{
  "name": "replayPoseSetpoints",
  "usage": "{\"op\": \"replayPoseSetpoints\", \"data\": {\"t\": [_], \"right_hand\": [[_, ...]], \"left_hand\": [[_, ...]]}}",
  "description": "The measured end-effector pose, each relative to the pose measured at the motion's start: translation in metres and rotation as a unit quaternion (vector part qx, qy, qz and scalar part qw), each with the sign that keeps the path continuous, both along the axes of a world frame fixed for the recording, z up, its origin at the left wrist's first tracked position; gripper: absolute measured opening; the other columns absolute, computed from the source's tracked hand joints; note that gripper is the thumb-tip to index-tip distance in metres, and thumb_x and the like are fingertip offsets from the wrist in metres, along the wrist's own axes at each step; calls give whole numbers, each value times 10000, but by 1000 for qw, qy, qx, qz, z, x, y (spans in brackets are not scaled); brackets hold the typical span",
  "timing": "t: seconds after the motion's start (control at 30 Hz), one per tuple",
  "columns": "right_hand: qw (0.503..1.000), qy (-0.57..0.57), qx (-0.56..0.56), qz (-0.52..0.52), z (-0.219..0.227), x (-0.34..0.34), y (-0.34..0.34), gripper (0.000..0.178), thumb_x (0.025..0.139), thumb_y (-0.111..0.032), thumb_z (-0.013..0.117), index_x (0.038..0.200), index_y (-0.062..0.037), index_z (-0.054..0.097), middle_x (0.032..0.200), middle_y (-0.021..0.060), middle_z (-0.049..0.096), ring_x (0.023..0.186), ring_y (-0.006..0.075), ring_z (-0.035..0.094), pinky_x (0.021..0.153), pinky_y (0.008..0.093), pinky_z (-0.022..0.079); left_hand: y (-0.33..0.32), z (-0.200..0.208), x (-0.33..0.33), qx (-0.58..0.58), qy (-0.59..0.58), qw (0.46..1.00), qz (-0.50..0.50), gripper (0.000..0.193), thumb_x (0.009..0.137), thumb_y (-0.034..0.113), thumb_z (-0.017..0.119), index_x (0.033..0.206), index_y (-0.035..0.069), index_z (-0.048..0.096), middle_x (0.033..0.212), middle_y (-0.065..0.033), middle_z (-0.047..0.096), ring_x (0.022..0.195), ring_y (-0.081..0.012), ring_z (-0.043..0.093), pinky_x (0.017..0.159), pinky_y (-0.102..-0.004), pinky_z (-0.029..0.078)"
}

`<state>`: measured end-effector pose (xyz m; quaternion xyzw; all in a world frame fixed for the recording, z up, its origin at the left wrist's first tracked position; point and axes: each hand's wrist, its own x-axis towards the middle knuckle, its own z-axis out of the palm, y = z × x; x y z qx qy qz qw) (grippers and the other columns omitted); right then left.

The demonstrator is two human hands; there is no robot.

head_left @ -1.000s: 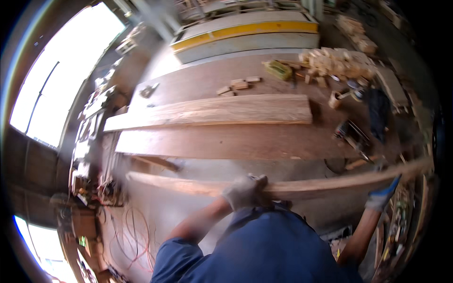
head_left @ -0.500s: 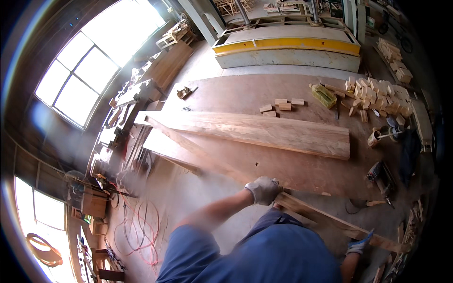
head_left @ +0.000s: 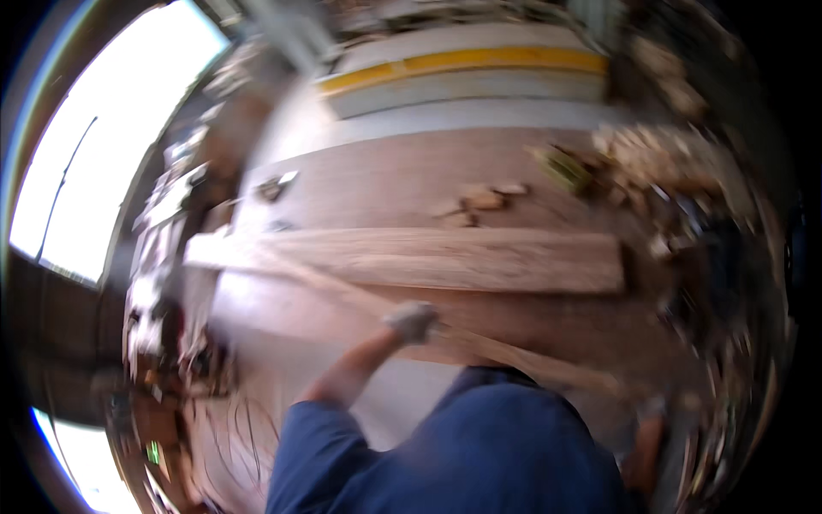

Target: The person applies glue to small wooden blocks using a brush and attaches them to a long wooden plank using a nail gun. The person repeats this process multiple times, picking up blocks, applying glue, and nailing them to the plank.

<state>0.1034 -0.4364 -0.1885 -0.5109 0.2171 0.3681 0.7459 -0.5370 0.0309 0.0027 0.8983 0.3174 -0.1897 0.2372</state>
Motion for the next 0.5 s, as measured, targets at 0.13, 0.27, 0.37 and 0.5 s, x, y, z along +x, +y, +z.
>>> {"op": "replayPoseSetpoints", "data": {"t": [0.13,0.27,0.37,0.5], "right_hand": [[995,42,63,70,-4,-109,135,448,1031,-502,611,1285,-133,595,1161,85,676,1039,268,660,938,438,560],[977,153,-16,148,65,-245,245,546,878,-489,844,1265,-175,621,1143,84,684,1044,292,672,908,483,613],[925,163,-10,344,100,-278,290,474,955,-447,802,1273,-122,669,1084,136,743,887,290,743,842,452,648],[914,76,-67,393,127,-275,318,386,996,-396,767,1227,-94,696,1066,140,776,829,277,774,736,412,655]], "left_hand": [[-13,-11,1,89,-66,994,5,530,817,224,813,1318,97,692,1380,-149,667,1332,-356,580,1125,-489,447],[-7,-26,42,102,-104,989,9,616,828,257,832,1382,83,626,1393,-159,637,1345,-372,549,1125,-496,431],[7,-34,63,160,-145,976,-1,620,839,233,824,1393,70,598,1357,-169,637,1318,-384,550,1102,-508,437],[38,-47,59,190,-122,974,21,644,819,215,852,1399,91,600,1314,-179,660,1236,-408,592,1026,-528,489]]}}
